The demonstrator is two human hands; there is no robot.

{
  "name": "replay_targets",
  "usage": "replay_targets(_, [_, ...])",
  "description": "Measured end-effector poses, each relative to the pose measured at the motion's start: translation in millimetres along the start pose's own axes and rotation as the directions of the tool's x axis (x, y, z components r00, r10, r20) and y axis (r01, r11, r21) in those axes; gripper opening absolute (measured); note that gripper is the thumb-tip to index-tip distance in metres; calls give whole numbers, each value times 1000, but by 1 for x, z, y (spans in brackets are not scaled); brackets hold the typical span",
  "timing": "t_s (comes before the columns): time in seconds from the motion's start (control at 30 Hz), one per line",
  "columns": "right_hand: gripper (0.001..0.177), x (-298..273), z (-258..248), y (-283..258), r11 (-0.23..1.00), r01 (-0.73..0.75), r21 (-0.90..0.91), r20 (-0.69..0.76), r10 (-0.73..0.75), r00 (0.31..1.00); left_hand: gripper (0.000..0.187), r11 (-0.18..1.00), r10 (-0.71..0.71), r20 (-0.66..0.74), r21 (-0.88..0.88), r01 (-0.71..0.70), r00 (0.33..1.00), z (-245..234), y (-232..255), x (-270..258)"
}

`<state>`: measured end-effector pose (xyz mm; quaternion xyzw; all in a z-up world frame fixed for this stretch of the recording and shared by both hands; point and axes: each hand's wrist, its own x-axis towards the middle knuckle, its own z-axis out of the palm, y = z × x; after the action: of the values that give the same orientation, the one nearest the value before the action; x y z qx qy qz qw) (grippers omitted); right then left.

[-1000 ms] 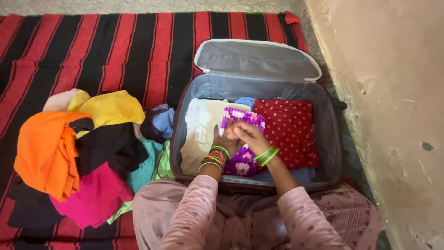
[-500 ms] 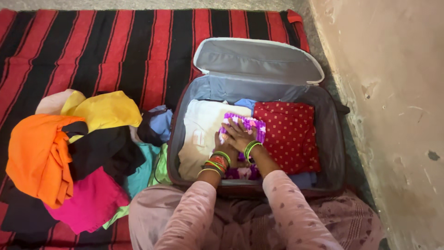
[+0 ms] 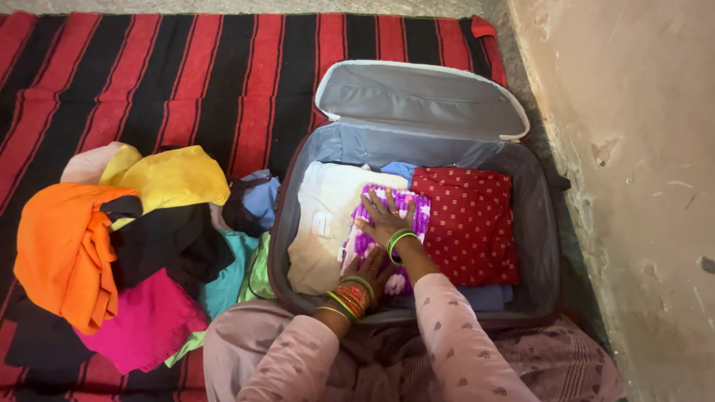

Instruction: The person sits on a striped mat and packs clothes into an open suitcase. They first adjust a red patterned garment already inside, then fold a purple patterned garment and place it into the suitcase, pressing it down to fit.

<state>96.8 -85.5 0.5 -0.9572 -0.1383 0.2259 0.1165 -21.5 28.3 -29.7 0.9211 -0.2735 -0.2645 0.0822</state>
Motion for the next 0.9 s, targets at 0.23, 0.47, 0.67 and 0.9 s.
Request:
replay_targets(0.23, [80,-11,7,-4,996,-16,-85,-134,4,991,65,996,-12,247,93,-11,969,-10,5,2])
replay_targets(0.47, [81,-28,5,-6,987,89,-134,-295,-126,947,78,996,24,278,71,-45,960,14,-10,12])
replay_targets(0.67, [80,-41,25,-36,566,528,-633,-231,-789,569,63,993,-121,242,14,121,963,69,-21,52])
replay_targets(0.9, [79,-21,24,-13,790,442,-425,-194,-556,808,94,969,-1,295,236,-72,956,56,-5,50])
